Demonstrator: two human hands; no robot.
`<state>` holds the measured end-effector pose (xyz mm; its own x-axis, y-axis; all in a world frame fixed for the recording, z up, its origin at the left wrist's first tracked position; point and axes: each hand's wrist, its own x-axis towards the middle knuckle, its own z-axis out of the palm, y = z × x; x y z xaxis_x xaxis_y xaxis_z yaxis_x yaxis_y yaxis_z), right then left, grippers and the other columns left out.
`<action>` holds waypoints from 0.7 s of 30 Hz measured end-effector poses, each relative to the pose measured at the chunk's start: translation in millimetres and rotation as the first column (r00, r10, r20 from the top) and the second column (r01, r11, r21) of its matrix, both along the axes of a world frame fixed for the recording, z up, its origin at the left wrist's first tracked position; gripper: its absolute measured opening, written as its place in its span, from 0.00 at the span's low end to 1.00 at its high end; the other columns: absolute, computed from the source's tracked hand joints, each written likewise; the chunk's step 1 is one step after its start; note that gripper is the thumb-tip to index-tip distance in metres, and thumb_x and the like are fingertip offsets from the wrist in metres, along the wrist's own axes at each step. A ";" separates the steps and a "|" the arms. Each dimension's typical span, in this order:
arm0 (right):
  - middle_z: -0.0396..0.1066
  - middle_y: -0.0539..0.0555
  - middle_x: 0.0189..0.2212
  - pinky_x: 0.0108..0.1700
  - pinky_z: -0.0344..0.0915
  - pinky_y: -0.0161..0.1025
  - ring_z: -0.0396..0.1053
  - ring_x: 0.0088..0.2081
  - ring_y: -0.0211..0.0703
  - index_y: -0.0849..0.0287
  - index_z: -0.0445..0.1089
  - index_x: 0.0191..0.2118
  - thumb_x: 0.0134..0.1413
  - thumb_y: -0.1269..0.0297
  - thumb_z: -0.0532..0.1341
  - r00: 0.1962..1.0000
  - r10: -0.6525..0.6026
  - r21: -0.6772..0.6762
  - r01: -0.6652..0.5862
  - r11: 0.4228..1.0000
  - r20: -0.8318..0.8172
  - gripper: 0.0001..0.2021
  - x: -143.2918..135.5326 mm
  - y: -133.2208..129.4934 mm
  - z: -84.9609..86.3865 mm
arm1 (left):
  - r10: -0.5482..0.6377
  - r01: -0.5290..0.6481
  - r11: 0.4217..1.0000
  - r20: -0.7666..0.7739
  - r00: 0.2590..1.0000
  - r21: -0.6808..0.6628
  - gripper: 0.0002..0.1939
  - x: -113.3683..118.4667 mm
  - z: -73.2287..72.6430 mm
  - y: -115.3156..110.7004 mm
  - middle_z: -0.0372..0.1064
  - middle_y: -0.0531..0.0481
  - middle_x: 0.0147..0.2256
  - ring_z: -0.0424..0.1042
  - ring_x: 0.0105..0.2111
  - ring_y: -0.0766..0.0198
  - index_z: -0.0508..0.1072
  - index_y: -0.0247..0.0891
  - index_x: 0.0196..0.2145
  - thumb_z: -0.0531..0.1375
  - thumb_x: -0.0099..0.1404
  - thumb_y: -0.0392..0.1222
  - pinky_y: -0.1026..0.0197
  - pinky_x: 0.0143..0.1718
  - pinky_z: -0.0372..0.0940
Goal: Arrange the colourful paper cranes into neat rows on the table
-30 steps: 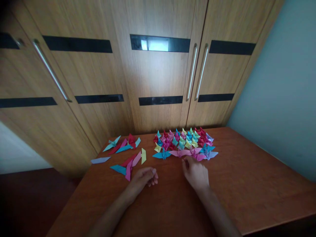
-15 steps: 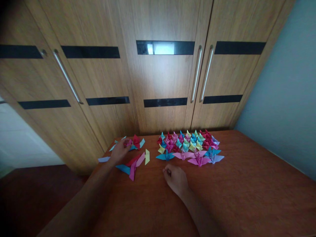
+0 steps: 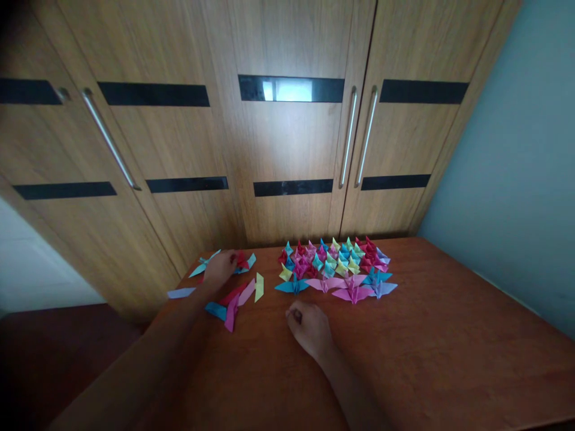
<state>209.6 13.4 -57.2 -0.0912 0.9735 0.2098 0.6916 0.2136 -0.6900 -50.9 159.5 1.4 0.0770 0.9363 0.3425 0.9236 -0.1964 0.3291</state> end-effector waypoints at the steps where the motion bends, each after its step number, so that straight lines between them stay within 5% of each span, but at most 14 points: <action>1: 0.68 0.47 0.21 0.27 0.52 0.32 0.66 0.25 0.35 0.57 0.69 0.27 0.54 0.62 0.54 1.000 0.002 -0.001 -0.002 1.000 -0.002 0.10 -0.1 -0.2 0.0 | 0.006 -0.006 1.000 0.016 1.000 0.013 0.10 0.5 2.6 -2.7 0.73 0.43 0.34 0.70 0.36 0.56 0.73 0.36 0.32 0.52 0.62 0.35 0.58 0.38 0.59; 9: 0.66 0.47 0.20 0.27 0.54 0.32 0.64 0.24 0.36 0.57 0.68 0.26 0.54 0.60 0.55 0.998 0.011 0.006 -0.010 1.000 -0.055 0.11 1.0 -0.4 -1.9 | -0.134 0.114 0.987 0.202 0.970 0.110 0.15 22.9 25.8 -58.0 0.75 0.49 0.41 0.72 0.39 0.60 0.74 0.39 0.43 0.51 0.65 0.43 0.62 0.41 0.64; 13: 0.64 0.47 0.19 0.26 0.55 0.32 0.61 0.22 0.35 0.58 0.67 0.25 0.54 0.58 0.55 0.977 0.061 0.015 -0.059 0.998 -0.204 0.12 2.9 -0.5 -1.9 | -0.246 0.248 0.967 0.519 0.818 0.067 0.13 40.3 25.6 -97.1 0.75 0.49 0.41 0.73 0.40 0.58 0.76 0.40 0.41 0.56 0.62 0.46 0.58 0.43 0.66; 18: 0.63 0.48 0.19 0.26 0.56 0.32 0.61 0.23 0.36 0.59 0.67 0.27 0.56 0.50 0.53 0.885 0.104 -0.028 -0.131 0.991 -0.453 0.17 7.8 -1.5 1.6 | -0.184 0.407 0.907 0.772 0.609 -0.105 0.15 58.7 11.2 -125.9 0.76 0.46 0.39 0.74 0.38 0.57 0.75 0.38 0.40 0.61 0.57 0.46 0.58 0.41 0.67; 21: 0.64 0.48 0.21 0.24 0.55 0.32 0.61 0.23 0.35 0.60 0.68 0.34 0.56 0.46 0.52 0.780 0.097 -0.085 -0.188 0.978 -0.618 0.20 8.6 -4.6 5.3 | -0.157 0.500 0.849 0.822 0.547 -0.170 0.14 67.0 0.1 -134.2 0.76 0.46 0.36 0.75 0.37 0.57 0.75 0.36 0.40 0.61 0.56 0.45 0.57 0.40 0.68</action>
